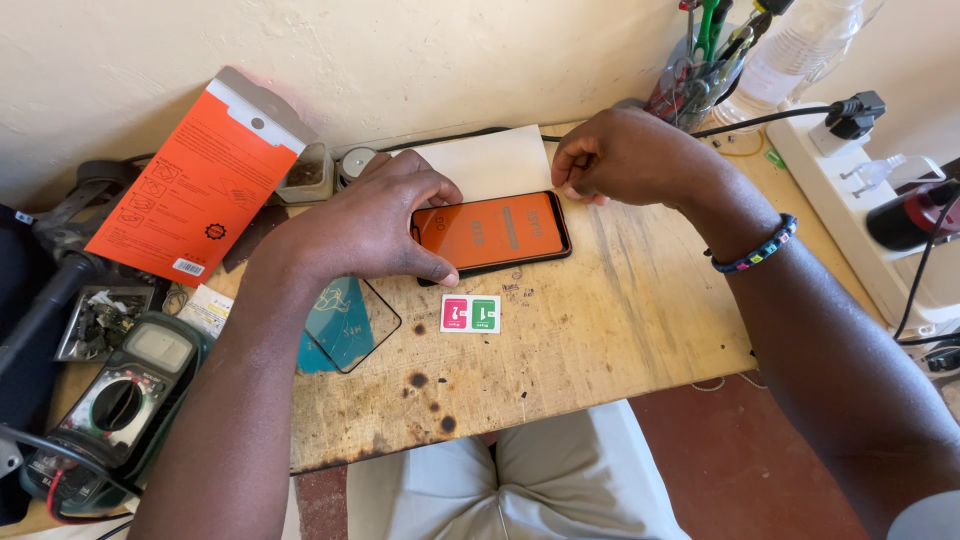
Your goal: The person unpacks a screen protector kit, removes the orange protective film from the screen protector, and aligns it over a black smartphone. They then use two small cleaning wipes to clean the phone screen before placing the screen protector on the device.
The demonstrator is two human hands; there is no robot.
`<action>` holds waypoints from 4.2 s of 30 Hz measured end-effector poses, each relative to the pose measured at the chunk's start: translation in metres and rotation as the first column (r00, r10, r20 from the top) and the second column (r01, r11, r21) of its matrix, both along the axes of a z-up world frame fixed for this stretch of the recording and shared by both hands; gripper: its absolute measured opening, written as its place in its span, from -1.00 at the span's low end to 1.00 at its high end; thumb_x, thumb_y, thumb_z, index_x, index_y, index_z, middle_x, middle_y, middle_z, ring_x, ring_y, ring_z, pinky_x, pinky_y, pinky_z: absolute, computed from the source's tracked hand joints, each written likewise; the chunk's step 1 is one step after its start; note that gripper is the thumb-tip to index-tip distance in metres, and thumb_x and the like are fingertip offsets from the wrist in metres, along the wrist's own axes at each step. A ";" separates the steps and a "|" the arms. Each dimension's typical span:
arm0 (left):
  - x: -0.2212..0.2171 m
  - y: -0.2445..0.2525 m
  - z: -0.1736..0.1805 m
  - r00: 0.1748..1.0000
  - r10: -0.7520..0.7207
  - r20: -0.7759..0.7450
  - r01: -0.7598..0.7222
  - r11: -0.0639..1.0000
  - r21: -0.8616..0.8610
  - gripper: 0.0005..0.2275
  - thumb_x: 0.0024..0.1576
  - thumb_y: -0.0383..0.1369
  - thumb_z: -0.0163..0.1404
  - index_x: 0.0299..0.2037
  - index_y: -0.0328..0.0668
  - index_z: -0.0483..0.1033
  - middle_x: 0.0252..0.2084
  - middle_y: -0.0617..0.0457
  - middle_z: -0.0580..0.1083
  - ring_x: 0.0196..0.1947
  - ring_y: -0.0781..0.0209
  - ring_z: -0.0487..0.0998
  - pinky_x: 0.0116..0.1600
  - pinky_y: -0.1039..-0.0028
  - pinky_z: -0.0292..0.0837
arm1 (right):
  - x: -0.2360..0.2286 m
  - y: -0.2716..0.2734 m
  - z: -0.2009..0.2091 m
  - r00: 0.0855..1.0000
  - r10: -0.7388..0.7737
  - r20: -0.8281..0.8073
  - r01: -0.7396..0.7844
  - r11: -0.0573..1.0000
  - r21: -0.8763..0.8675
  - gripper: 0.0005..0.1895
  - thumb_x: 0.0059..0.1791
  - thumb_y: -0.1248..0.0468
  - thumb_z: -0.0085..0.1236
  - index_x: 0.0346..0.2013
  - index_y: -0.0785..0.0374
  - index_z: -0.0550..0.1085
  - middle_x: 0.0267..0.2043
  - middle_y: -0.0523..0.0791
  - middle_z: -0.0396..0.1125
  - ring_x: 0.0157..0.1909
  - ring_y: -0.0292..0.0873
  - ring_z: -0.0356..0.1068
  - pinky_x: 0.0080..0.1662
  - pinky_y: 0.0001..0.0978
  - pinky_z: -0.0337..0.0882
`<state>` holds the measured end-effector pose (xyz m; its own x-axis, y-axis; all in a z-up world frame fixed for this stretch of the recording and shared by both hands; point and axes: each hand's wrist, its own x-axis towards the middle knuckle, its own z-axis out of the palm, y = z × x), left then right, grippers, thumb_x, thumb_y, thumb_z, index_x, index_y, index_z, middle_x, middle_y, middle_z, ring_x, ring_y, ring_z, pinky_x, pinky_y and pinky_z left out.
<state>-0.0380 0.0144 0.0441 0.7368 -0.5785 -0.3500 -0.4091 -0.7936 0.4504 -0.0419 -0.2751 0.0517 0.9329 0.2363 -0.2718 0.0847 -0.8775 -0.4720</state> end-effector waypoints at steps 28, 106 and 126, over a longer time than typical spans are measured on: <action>0.007 0.029 0.016 0.961 0.249 -0.122 -0.267 0.949 -0.166 -0.66 0.10 -0.45 0.24 0.09 0.04 0.69 -0.08 0.24 0.67 -0.07 0.42 0.67 0.03 0.52 0.50 | -0.008 0.005 -0.005 0.943 0.332 0.017 -0.330 0.941 -0.075 -0.15 -0.28 0.02 0.58 0.29 -0.01 0.50 0.08 -0.21 0.31 0.13 -0.22 0.32 0.04 -0.33 0.52; 0.004 0.021 0.018 0.960 0.262 -0.096 -0.270 0.959 -0.084 -0.85 0.16 -0.21 0.29 -0.12 0.06 0.74 -0.23 0.20 0.65 -0.26 0.35 0.57 -0.17 0.42 0.41 | -0.004 0.002 -0.009 0.929 0.369 -0.010 -0.365 0.915 -0.174 -0.22 -0.23 0.00 0.50 0.27 -0.02 0.48 0.15 -0.21 0.32 0.23 -0.18 0.32 0.22 -0.30 0.29; 0.005 0.016 0.016 0.957 0.264 -0.121 -0.275 0.957 -0.091 -0.79 0.16 -0.29 0.28 -0.01 0.05 0.73 -0.11 0.18 0.70 -0.11 0.34 0.67 -0.04 0.41 0.48 | 0.008 -0.022 -0.015 0.913 0.171 0.370 -0.204 0.978 0.052 -0.79 0.12 0.33 0.13 -0.02 0.27 0.66 -0.04 -0.06 0.59 -0.02 -0.12 0.55 -0.02 -0.21 0.48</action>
